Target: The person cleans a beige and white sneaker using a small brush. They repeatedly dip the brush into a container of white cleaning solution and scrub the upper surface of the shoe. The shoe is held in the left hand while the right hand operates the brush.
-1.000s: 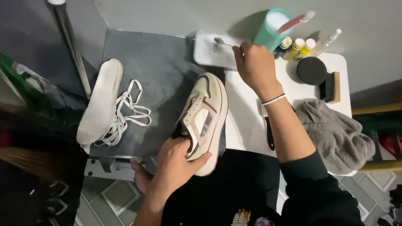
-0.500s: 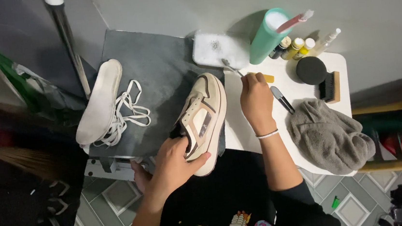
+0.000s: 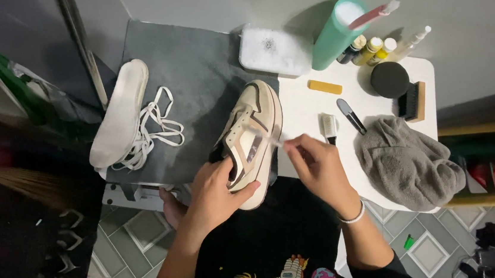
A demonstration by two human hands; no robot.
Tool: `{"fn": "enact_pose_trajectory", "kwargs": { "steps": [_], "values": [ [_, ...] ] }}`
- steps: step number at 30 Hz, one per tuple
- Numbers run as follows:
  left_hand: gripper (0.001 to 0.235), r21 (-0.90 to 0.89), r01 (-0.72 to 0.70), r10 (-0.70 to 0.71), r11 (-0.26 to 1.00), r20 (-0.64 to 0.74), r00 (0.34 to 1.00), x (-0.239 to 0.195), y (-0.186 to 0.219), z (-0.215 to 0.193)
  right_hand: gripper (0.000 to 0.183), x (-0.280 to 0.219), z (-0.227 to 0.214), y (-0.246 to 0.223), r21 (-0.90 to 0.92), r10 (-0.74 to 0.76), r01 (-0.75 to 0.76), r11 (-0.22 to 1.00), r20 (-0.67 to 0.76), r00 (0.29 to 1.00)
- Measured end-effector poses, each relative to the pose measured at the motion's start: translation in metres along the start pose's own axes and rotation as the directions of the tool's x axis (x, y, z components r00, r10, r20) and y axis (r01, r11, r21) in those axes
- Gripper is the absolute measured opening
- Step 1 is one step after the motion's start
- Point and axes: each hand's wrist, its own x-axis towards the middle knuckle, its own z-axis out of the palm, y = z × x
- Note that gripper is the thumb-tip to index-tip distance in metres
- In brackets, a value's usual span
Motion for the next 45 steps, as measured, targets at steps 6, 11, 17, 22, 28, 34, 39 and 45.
{"fn": "enact_pose_trajectory", "kwargs": {
  "steps": [6,11,17,22,28,34,39,45],
  "values": [
    [0.039,0.022,0.022,-0.023,1.0,0.023,0.999,-0.003,-0.004,0.006,0.007,0.004,-0.005,-0.002,0.026,-0.007,0.006,1.0,0.045,0.999],
    [0.038,0.015,0.06,-0.061,0.998,0.06,0.996,-0.004,-0.004,0.006,0.012,0.006,-0.01,-0.015,0.021,-0.003,0.001,1.0,0.092,0.996],
    [0.041,0.072,0.055,-0.059,0.996,0.056,0.997,-0.003,-0.004,0.01,0.011,0.012,-0.015,-0.014,0.014,-0.008,0.007,1.0,0.087,0.996],
    [0.04,0.091,0.051,-0.055,0.995,0.043,0.998,-0.005,-0.006,0.012,0.012,0.019,-0.01,0.003,-0.035,-0.036,0.038,0.999,0.052,0.998],
    [0.035,0.01,0.049,-0.049,0.999,0.054,0.997,-0.002,0.001,0.006,0.014,0.023,-0.008,0.001,-0.067,-0.051,0.055,0.996,0.065,0.997],
    [0.04,0.087,0.026,-0.028,0.996,0.014,1.0,-0.004,-0.012,0.016,0.015,0.025,-0.01,-0.008,-0.03,-0.046,0.048,0.998,0.063,0.997],
    [0.04,0.081,0.004,-0.006,0.997,0.023,1.0,-0.002,-0.003,0.006,0.014,0.028,-0.009,0.001,-0.02,-0.032,0.034,0.999,0.08,0.996],
    [0.04,0.066,0.03,-0.032,0.997,0.021,0.999,-0.003,-0.006,0.01,0.018,0.028,-0.001,0.007,-0.027,-0.031,0.033,0.999,0.064,0.997]
  ]
}}
